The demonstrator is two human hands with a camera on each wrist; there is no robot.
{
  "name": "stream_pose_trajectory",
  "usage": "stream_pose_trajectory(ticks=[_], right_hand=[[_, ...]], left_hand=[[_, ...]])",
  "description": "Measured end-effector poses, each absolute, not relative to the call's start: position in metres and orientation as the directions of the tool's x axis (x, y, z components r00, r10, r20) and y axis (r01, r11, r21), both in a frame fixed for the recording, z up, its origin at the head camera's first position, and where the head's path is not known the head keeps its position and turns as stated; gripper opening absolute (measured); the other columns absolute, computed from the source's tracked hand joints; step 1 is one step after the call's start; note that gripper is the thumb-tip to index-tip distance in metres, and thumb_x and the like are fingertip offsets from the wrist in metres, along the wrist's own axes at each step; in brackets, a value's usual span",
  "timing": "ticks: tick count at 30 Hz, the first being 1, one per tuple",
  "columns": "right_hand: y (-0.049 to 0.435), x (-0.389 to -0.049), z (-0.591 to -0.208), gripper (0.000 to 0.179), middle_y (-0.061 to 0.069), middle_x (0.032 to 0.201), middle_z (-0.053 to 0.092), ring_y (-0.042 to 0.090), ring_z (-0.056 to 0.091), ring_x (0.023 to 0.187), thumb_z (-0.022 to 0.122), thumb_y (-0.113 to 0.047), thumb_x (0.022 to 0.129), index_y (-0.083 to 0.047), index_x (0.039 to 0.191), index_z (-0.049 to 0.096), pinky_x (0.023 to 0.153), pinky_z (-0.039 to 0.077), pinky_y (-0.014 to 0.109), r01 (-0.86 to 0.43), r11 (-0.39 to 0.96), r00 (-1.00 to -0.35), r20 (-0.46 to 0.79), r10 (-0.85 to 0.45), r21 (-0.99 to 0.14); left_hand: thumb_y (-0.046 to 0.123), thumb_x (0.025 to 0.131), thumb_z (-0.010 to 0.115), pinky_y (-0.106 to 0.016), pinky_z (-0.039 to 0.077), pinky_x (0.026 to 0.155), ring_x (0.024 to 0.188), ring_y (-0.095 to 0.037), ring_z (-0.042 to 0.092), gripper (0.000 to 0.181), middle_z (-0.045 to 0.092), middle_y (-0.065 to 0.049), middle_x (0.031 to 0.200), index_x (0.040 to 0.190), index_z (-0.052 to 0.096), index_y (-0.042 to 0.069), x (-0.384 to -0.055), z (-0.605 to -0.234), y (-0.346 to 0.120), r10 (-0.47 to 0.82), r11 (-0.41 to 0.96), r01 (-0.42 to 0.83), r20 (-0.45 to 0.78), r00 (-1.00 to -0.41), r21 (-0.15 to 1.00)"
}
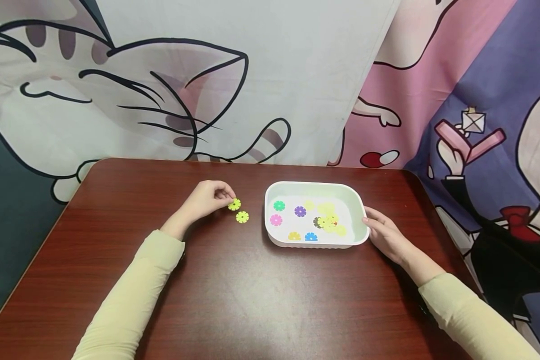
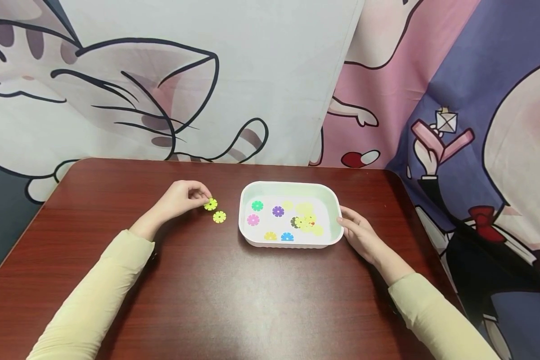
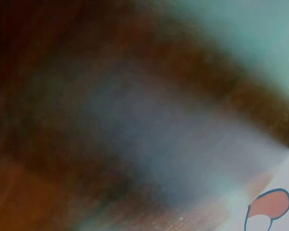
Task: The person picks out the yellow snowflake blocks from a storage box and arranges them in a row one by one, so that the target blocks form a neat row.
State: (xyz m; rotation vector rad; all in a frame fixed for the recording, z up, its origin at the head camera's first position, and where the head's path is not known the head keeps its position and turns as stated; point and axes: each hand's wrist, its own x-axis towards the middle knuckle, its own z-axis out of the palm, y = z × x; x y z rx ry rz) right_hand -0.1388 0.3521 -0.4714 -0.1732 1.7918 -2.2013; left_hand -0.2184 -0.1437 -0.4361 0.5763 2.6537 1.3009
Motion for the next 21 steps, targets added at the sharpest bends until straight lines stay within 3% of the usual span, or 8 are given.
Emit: stream_pose_trajectory(ticks=[9, 21], right_hand=[[0.3525, -0.1386, -0.4716, 0.034, -0.009, 0.136, 0.066, -0.001, 0.061, 0.126, 0.042, -0.001, 0.111, -0.015, 0.139, 0.055, 0.104, 0.049, 0.012, 0.149, -0.187, -0.949, -0.087, -0.303, -0.971], [0.3532, -0.1389, -0.4727, 0.035, -0.009, 0.136, 0.066, -0.002, 0.061, 0.126, 0.041, -0.001, 0.111, -0.018, 0.137, 0.057, 0.104, 0.049, 0.012, 0.147, -0.176, -0.951, -0.090, -0.296, -0.973]], left_hand=[[0.003, 0.092, 0.077, -0.020, 0.053, 0.072, 0.078, -0.009, 0.064, 0.004, 0.076, -0.008, 0.087, 0.095, 0.078, 0.001, -0.2194, -0.4421, -0.1515, 0.463, 0.614, 0.265, -0.067, -0.884, 0.743], [0.005, 0.090, 0.076, -0.026, 0.055, 0.076, 0.077, -0.012, 0.065, 0.005, 0.074, -0.006, 0.081, 0.086, 0.075, 0.003, -0.2209, -0.4469, -0.1529, 0.500, 0.663, 0.321, -0.081, -0.862, 0.676]])
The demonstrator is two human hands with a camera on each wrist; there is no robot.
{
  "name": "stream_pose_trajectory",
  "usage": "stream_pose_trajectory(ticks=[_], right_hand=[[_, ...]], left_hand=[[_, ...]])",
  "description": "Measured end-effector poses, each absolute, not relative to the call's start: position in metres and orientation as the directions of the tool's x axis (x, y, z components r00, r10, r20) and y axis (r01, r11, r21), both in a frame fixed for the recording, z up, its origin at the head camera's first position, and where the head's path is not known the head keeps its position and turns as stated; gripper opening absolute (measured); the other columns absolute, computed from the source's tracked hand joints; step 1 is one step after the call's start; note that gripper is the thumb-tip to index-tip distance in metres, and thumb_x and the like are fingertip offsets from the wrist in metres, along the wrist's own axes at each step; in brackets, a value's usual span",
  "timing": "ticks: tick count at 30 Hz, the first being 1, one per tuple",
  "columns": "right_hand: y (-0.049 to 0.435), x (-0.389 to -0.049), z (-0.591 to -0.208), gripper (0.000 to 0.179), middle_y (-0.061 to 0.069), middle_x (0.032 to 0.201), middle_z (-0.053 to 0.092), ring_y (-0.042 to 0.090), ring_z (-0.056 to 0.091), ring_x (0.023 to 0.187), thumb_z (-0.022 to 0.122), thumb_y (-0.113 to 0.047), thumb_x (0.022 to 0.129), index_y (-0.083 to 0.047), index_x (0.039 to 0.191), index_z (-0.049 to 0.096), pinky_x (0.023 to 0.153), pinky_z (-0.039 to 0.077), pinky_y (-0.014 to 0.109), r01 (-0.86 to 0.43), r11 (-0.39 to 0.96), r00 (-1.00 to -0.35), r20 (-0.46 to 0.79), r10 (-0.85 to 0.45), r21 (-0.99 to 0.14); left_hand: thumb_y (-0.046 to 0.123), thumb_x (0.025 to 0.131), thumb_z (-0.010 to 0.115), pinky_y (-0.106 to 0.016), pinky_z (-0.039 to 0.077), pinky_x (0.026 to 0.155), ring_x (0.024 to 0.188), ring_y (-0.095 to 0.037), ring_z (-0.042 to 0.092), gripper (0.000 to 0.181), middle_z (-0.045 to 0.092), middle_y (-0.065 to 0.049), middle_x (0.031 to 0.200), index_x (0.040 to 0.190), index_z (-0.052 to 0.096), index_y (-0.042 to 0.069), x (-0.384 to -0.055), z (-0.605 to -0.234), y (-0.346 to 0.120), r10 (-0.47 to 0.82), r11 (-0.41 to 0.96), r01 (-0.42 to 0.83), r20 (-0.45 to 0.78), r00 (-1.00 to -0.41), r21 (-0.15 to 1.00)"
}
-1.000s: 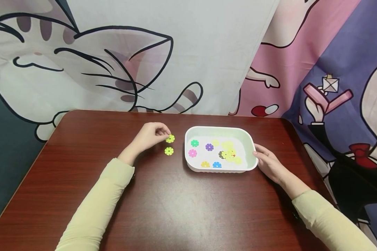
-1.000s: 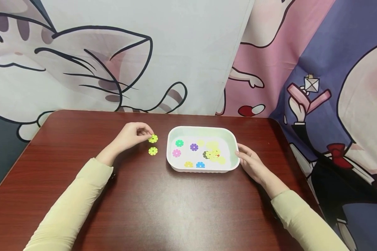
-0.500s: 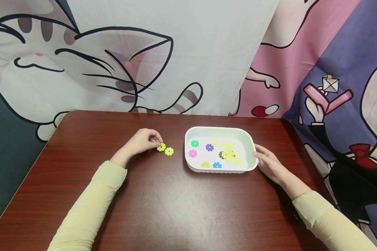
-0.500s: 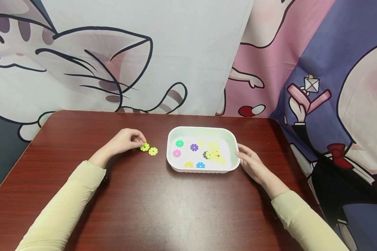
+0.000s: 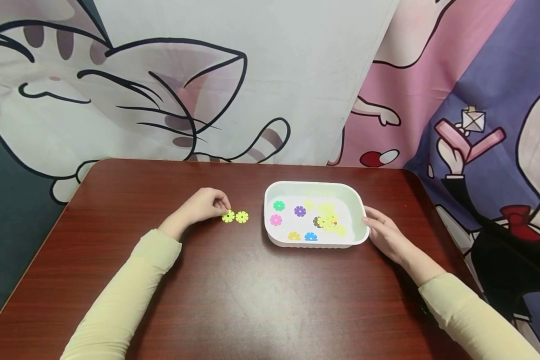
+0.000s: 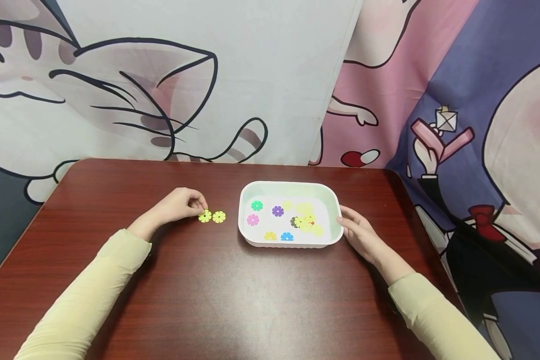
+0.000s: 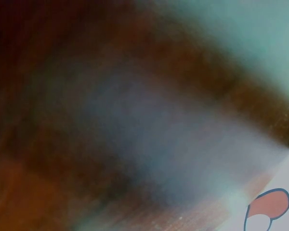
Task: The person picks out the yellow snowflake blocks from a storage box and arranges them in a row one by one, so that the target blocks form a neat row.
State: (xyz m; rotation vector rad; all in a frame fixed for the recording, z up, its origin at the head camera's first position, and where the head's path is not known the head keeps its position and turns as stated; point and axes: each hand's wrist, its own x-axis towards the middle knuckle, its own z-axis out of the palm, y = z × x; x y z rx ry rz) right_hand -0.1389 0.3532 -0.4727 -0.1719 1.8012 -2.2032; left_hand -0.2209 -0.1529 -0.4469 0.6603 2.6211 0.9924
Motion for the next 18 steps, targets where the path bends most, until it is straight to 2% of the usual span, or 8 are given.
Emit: stream_pose_trajectory(ticks=[9, 18], right_hand=[[0.3528, -0.1393, -0.4727, 0.034, -0.009, 0.137, 0.065, -0.002, 0.060, 0.127, 0.042, -0.002, 0.111, -0.013, 0.141, 0.051, 0.104, 0.049, 0.013, 0.151, -0.178, -0.949, -0.093, -0.301, -0.972], [0.3523, -0.1393, -0.4723, 0.033, -0.009, 0.136, 0.065, -0.001, 0.061, 0.126, 0.041, -0.002, 0.111, -0.013, 0.140, 0.051, 0.104, 0.049, 0.013, 0.153, -0.177, -0.949, -0.095, -0.300, -0.972]], left_hand=[[0.003, 0.088, 0.078, -0.027, 0.054, 0.076, 0.076, -0.014, 0.065, 0.004, 0.074, -0.007, 0.081, 0.085, 0.075, 0.004, -0.2231, -0.4498, -0.1513, 0.510, 0.669, 0.343, -0.072, -0.857, 0.659], [0.001, 0.087, 0.075, -0.027, 0.052, 0.075, 0.076, -0.013, 0.062, 0.005, 0.072, -0.005, 0.080, 0.086, 0.075, 0.006, -0.2221, -0.4510, -0.1499, 0.501, 0.685, 0.342, -0.075, -0.862, 0.644]])
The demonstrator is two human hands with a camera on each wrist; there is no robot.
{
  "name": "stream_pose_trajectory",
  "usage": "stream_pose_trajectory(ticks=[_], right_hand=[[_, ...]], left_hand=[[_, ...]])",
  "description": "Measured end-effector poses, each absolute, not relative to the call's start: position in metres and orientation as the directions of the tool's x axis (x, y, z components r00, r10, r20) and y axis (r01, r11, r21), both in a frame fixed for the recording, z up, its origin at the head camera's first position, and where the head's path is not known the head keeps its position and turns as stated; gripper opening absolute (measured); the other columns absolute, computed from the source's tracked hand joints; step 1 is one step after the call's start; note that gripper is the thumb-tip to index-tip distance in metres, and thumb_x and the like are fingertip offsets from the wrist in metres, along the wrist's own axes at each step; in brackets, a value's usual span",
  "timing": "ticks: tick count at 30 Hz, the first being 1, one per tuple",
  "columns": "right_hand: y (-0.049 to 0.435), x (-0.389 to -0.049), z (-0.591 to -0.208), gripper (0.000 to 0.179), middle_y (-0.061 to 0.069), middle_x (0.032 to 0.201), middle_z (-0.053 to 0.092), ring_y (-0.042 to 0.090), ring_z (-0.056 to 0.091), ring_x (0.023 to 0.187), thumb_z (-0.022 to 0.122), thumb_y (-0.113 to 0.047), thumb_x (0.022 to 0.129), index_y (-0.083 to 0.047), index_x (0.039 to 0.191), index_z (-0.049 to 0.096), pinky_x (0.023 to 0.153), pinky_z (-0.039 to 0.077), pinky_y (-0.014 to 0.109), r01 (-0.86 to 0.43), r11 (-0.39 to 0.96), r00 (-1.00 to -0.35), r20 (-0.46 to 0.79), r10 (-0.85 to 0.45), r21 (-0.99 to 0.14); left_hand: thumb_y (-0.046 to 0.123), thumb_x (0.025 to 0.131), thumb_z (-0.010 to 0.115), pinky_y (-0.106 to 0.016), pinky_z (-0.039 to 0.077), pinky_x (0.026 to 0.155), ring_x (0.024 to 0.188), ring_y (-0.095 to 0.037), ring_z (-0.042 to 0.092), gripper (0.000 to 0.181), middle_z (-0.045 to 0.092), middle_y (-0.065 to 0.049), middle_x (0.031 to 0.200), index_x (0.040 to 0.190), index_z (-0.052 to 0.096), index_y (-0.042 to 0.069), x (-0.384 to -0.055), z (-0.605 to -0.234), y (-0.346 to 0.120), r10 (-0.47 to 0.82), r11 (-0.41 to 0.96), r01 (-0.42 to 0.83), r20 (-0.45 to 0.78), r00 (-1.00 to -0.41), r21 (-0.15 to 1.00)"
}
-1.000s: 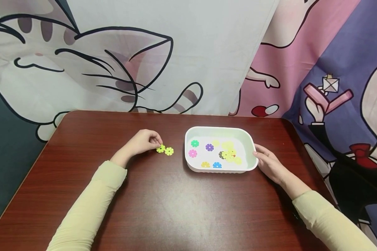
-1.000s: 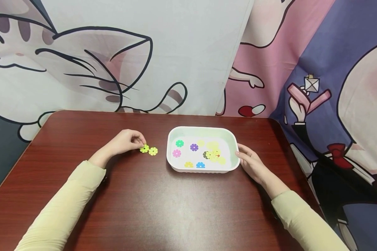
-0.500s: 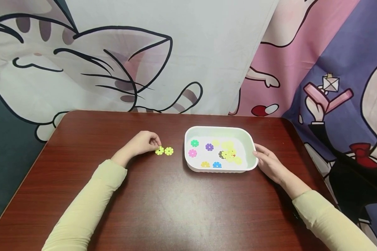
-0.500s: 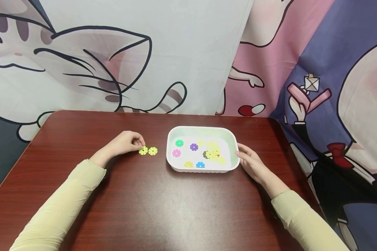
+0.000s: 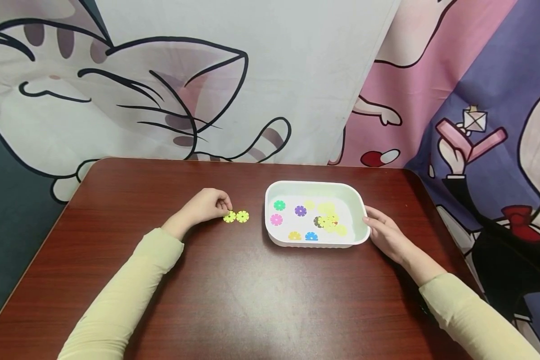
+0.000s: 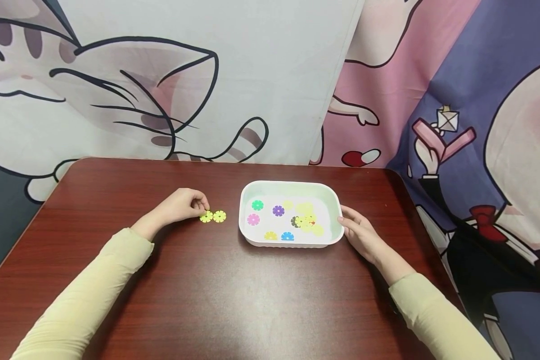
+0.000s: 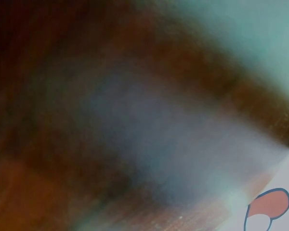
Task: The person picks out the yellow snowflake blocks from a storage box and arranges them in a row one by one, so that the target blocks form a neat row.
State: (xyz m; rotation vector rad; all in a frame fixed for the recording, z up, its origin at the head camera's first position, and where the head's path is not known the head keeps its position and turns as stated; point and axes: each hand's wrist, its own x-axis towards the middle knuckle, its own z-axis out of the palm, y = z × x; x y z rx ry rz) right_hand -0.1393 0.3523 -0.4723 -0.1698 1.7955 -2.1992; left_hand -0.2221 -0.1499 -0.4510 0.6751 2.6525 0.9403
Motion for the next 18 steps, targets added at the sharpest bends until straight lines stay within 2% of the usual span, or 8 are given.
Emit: stream_pose_trajectory(ticks=[11, 18], right_hand=[[0.352, -0.139, -0.471, 0.032, -0.010, 0.136, 0.065, -0.002, 0.060, 0.126, 0.042, -0.002, 0.111, -0.013, 0.140, 0.050, 0.104, 0.049, 0.012, 0.157, -0.168, -0.950, -0.102, -0.294, -0.973], [0.353, -0.139, -0.472, 0.033, -0.010, 0.136, 0.065, -0.003, 0.060, 0.126, 0.042, -0.003, 0.111, -0.012, 0.141, 0.049, 0.104, 0.049, 0.012, 0.155, -0.157, -0.950, -0.104, -0.294, -0.975]], left_hand=[[0.000, 0.088, 0.073, -0.028, 0.053, 0.076, 0.076, -0.014, 0.062, 0.006, 0.073, -0.005, 0.081, 0.088, 0.076, 0.005, -0.224, -0.448, -0.150, 0.509, 0.668, 0.362, -0.044, -0.860, 0.650], [0.003, 0.092, 0.074, -0.025, 0.052, 0.077, 0.078, -0.014, 0.063, 0.004, 0.075, -0.007, 0.084, 0.093, 0.078, 0.004, -0.228, -0.441, -0.140, 0.484, 0.624, 0.345, 0.000, -0.875, 0.701]])
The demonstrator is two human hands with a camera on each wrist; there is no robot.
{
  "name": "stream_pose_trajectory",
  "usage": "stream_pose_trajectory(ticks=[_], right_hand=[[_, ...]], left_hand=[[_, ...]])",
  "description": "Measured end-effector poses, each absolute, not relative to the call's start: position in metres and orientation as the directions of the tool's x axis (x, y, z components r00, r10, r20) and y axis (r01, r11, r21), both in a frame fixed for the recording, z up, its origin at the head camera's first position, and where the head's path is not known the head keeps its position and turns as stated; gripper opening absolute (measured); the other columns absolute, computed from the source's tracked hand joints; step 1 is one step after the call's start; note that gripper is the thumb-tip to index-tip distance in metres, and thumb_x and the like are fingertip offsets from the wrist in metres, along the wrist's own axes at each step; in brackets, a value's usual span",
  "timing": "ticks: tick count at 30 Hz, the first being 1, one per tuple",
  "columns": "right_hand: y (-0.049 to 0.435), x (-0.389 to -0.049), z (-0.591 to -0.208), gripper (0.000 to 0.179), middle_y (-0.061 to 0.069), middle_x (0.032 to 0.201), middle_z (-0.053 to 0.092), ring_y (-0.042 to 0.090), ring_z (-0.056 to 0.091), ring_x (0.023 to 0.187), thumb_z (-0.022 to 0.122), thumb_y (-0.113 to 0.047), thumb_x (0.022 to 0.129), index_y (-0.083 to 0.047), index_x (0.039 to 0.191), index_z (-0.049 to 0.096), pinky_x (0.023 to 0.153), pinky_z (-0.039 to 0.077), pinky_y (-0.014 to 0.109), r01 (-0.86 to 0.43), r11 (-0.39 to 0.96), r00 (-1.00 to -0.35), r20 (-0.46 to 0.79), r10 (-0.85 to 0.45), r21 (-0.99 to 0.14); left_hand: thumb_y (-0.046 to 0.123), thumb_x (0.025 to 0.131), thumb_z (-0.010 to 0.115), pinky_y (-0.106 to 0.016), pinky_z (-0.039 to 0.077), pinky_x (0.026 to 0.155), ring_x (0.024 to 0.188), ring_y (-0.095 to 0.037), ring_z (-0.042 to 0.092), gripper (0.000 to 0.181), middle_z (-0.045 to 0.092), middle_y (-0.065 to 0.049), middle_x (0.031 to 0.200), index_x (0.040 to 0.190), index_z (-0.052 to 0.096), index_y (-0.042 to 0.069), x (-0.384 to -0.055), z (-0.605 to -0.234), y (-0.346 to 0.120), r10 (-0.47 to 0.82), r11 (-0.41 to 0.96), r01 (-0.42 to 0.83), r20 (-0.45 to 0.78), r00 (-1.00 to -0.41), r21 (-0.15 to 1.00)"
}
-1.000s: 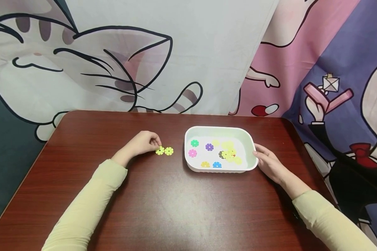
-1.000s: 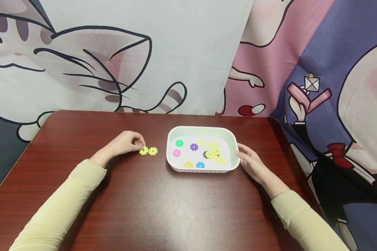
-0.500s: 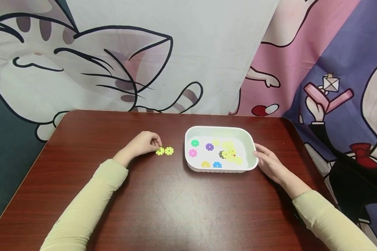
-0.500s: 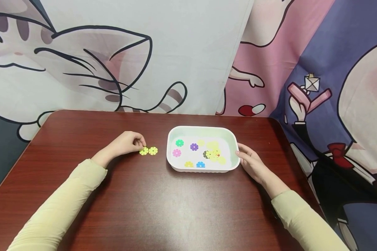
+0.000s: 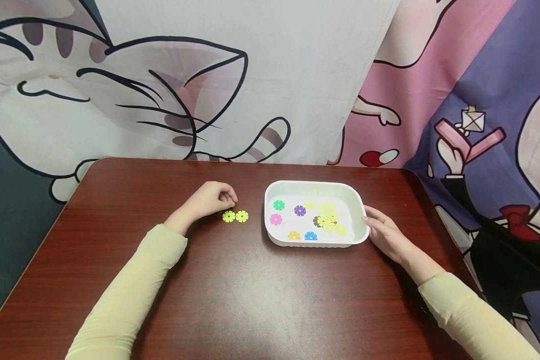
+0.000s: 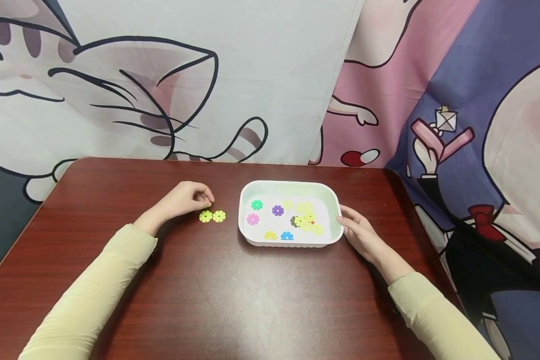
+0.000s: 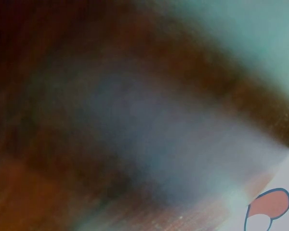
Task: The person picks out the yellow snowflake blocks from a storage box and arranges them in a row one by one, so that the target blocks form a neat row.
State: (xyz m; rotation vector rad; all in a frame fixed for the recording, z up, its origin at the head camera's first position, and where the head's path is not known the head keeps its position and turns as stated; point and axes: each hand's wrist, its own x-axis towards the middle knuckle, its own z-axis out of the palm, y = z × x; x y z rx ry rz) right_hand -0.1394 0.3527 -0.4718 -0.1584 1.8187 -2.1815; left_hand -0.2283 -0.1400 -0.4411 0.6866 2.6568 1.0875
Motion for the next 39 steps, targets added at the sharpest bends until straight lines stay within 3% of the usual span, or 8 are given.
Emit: stream_pose_trajectory(ticks=[19, 39], right_hand=[[0.352, -0.140, -0.472, 0.034, -0.007, 0.136, 0.066, 0.000, 0.060, 0.126, 0.040, -0.001, 0.111, -0.015, 0.139, 0.053, 0.105, 0.049, 0.014, 0.142, -0.190, -0.947, -0.077, -0.313, -0.971], [0.354, -0.140, -0.476, 0.036, -0.005, 0.135, 0.067, 0.002, 0.062, 0.125, 0.038, 0.000, 0.111, -0.016, 0.137, 0.056, 0.105, 0.050, 0.015, 0.140, -0.221, -0.946, -0.065, -0.317, -0.965]], left_hand=[[0.006, 0.094, 0.076, -0.037, 0.059, 0.089, 0.091, -0.025, 0.070, 0.006, 0.075, -0.011, 0.094, 0.099, 0.078, 0.005, -0.245, -0.405, -0.063, 0.533, 0.518, 0.416, 0.099, -0.841, 0.747], [0.007, 0.098, 0.073, -0.025, 0.058, 0.091, 0.095, -0.018, 0.070, 0.006, 0.078, -0.007, 0.102, 0.103, 0.077, 0.008, -0.244, -0.407, 0.025, 0.647, 0.507, 0.461, 0.032, -0.762, 0.729]])
